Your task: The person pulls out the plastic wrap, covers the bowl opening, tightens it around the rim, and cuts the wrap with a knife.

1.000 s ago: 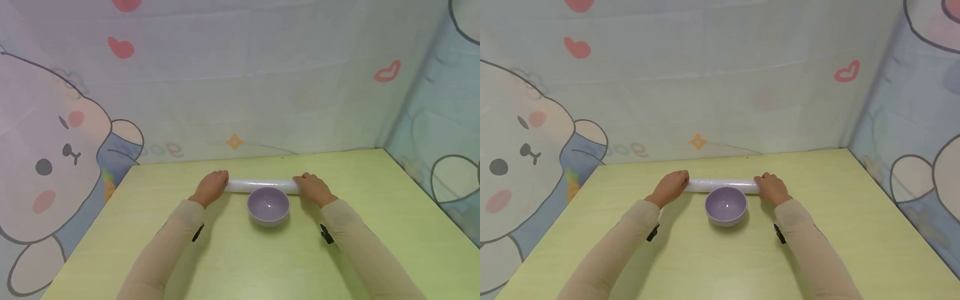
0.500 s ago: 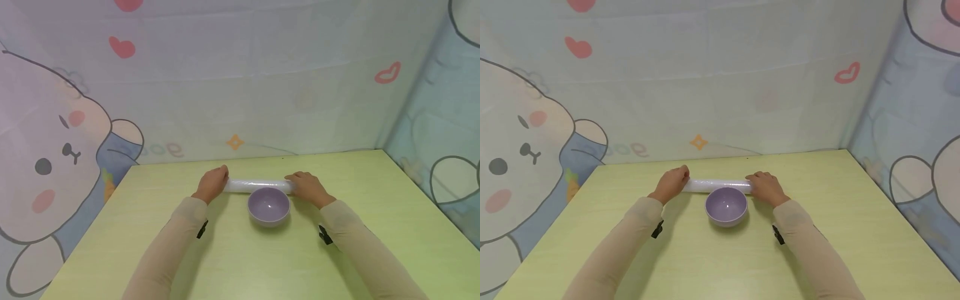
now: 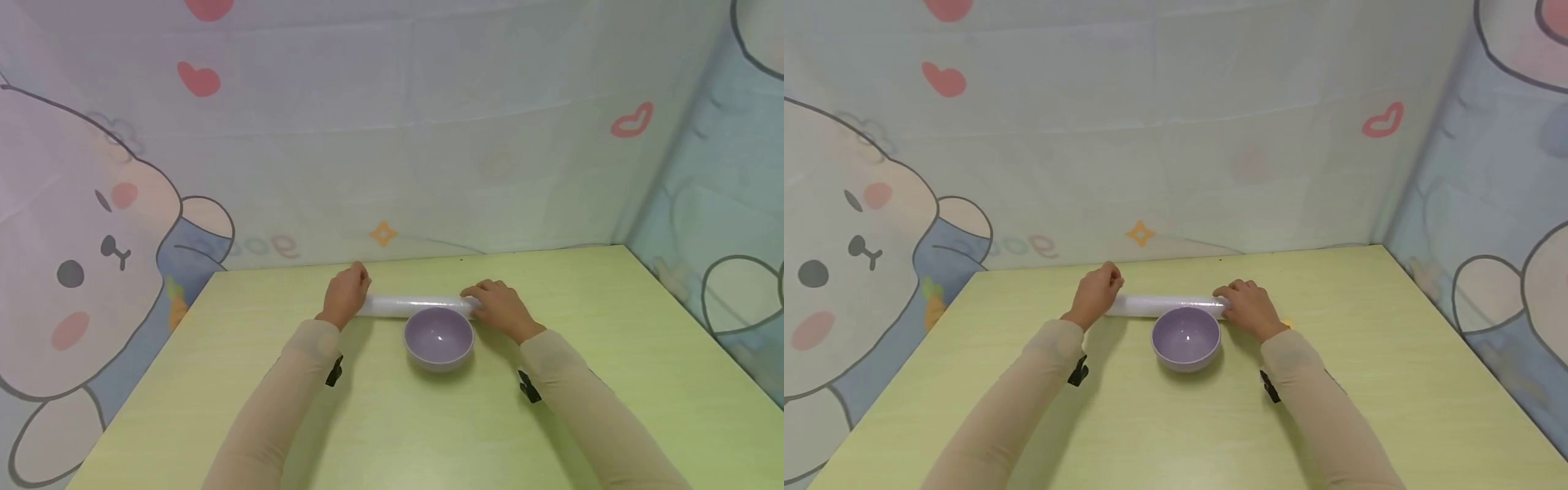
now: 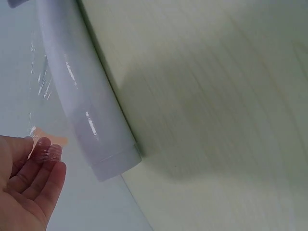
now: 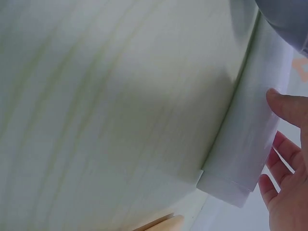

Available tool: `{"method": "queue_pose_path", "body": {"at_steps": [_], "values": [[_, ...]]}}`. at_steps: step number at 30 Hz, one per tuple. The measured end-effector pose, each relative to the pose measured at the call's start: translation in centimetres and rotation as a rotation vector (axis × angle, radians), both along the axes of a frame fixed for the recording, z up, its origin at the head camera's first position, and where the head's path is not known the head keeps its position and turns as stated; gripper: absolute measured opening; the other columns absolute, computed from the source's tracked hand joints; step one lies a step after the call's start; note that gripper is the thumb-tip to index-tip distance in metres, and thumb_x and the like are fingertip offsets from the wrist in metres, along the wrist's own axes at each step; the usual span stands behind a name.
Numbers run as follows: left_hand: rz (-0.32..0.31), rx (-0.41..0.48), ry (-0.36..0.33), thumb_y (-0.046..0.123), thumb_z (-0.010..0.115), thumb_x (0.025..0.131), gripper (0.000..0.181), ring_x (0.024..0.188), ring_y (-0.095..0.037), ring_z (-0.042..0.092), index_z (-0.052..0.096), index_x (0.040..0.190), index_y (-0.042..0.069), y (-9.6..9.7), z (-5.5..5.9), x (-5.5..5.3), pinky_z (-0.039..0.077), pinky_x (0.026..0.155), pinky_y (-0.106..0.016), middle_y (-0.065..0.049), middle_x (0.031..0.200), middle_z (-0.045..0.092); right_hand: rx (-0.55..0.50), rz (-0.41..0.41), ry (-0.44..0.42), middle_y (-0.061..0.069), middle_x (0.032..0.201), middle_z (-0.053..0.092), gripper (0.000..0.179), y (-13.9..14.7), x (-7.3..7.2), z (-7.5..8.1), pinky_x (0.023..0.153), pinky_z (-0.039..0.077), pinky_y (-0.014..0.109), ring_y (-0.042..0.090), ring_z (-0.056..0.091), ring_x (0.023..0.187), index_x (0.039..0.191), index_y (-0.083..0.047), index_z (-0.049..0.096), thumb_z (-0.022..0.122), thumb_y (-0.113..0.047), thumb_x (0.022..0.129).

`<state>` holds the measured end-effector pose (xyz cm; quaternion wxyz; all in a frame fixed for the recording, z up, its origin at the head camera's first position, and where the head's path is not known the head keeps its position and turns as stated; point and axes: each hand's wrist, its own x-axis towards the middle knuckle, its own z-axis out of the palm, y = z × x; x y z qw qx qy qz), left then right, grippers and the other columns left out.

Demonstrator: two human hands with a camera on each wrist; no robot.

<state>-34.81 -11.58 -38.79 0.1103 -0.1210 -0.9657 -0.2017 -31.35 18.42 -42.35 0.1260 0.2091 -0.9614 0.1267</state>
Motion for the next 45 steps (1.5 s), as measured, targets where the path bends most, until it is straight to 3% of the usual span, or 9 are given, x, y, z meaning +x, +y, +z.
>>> {"method": "queue_pose_path", "body": {"at_steps": [5,10,19,23,29,36,40,45], "values": [[0.024,0.089,-0.005,0.018,0.049,0.096,0.013,0.058,-0.017,0.049,0.052,0.097,0.005,-0.1,-0.3,-0.1,0.037,0.052,-0.027,-0.01,0.082,0.063,-0.002,-0.005,-0.022,0.014,0.112,0.059,0.032,-0.1,0.1,-0.1,0.078,0.045,0.05,0.035,0.053,0.101,0.114,-0.015,0.06,0.066,-0.019,0.084],[0.052,0.124,-0.003,0.017,0.049,0.096,0.011,0.059,-0.017,0.048,0.051,0.095,0.006,0.1,-0.6,-0.2,0.036,0.053,-0.027,-0.009,0.081,0.062,-0.011,-0.03,-0.089,0.015,0.115,0.058,0.032,-0.3,-0.2,-0.1,0.082,0.043,0.052,0.036,0.051,0.105,0.116,-0.014,0.059,0.064,-0.021,0.085],[0.064,0.131,0.005,0.02,0.048,0.096,0.013,0.062,-0.018,0.049,0.05,0.095,0.007,0.6,-0.5,-0.4,0.038,0.056,-0.028,-0.008,0.081,0.061,-0.077,0.046,-0.181,0.018,0.122,0.055,0.03,-1.6,-1.6,0.8,0.086,0.041,0.056,0.039,0.049,0.11,0.117,-0.018,0.061,0.062,-0.023,0.087],[0.07,0.147,-0.012,0.02,0.048,0.096,0.013,0.062,-0.018,0.049,0.05,0.096,0.007,0.6,-0.6,-0.5,0.038,0.056,-0.028,-0.008,0.081,0.061,-0.06,0.071,-0.212,0.019,0.123,0.054,0.027,-2.3,-2.0,0.9,0.086,0.042,0.057,0.04,0.048,0.111,0.114,-0.02,0.063,0.061,-0.025,0.087],[0.085,0.165,-0.013,0.021,0.049,0.096,0.013,0.063,-0.019,0.051,0.051,0.096,0.008,0.5,-0.6,-0.4,0.039,0.057,-0.028,-0.009,0.085,0.063,-0.07,0.041,-0.234,0.019,0.126,0.052,0.027,-2.6,-2.0,0.8,0.086,0.041,0.059,0.042,0.047,0.112,0.114,-0.022,0.062,0.061,-0.026,0.087],[0.079,0.19,-0.004,0.021,0.048,0.096,0.014,0.063,-0.019,0.049,0.051,0.097,0.007,0.3,-0.5,-0.1,0.038,0.057,-0.029,-0.008,0.083,0.061,-0.187,0.028,-0.293,0.017,0.127,0.053,0.023,-2.9,-2.3,0.4,0.091,0.037,0.06,0.041,0.044,0.115,0.109,-0.02,0.063,0.061,-0.024,0.087],[0.072,0.187,0.006,0.02,0.049,0.096,0.013,0.063,-0.019,0.049,0.052,0.097,0.007,0.4,-0.4,0.1,0.038,0.057,-0.028,-0.008,0.082,0.061,-0.247,0.011,-0.354,0.013,0.126,0.055,0.019,-3.1,-2.4,0.8,0.093,0.034,0.06,0.039,0.043,0.117,0.106,-0.02,0.063,0.059,-0.025,0.088],[0.063,0.181,0.02,0.018,0.05,0.095,0.012,0.064,-0.019,0.05,0.052,0.096,0.007,0.4,-0.3,0.2,0.04,0.059,-0.03,-0.008,0.083,0.062,-0.26,0.014,-0.346,0.014,0.12,0.06,0.013,-3.5,-2.2,1.4,0.09,0.035,0.061,0.039,0.046,0.114,0.097,-0.016,0.065,0.058,-0.02,0.087]]}}
